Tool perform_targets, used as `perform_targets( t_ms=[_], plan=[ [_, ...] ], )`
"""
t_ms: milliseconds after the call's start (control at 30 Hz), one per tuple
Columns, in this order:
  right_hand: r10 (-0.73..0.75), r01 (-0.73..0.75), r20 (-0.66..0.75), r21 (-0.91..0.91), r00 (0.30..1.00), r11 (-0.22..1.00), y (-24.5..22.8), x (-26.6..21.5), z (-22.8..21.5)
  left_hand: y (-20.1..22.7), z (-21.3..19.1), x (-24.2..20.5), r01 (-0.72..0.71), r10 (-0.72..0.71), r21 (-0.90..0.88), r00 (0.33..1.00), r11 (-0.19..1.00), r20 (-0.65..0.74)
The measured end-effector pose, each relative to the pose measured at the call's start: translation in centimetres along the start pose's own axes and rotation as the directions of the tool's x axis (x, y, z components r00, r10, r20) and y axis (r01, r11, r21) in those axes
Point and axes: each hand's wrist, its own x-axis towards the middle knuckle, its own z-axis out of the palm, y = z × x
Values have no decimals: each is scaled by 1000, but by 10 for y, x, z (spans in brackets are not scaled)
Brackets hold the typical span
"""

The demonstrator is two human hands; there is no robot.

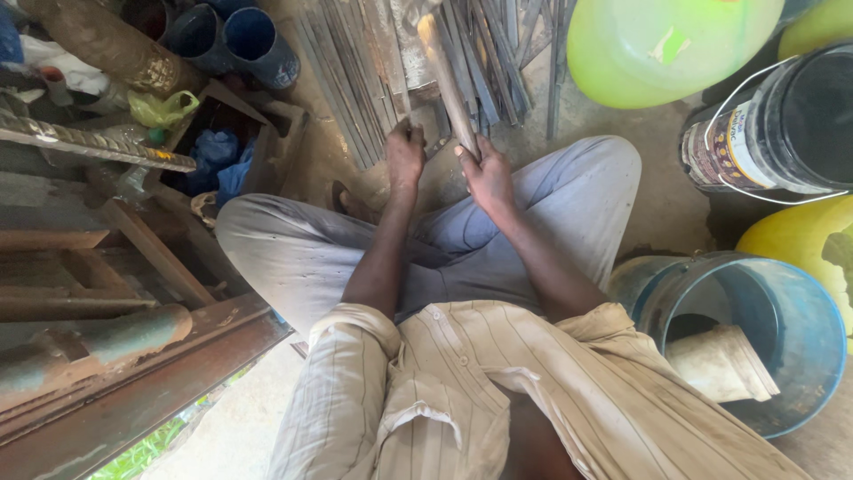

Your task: The person sits on the floor and repeatedly strikes metal rods with a hammer to shape them. The person holds each rod against a metal block and strikes it multiple times before moving to the next rod.

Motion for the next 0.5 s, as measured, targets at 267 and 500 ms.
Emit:
perform_targets(
  t_ms=[267, 500],
  plan=[
    [-249, 251, -74, 24, 966, 968, -33, -4, -2, 6, -10, -18, 383, -301, -395, 919, 835, 254],
    [-570, 556, -144, -124, 809, 822, -37, 32, 3, 9, -14, -18, 352, -320, -226, 933, 908, 165]
  ],
)
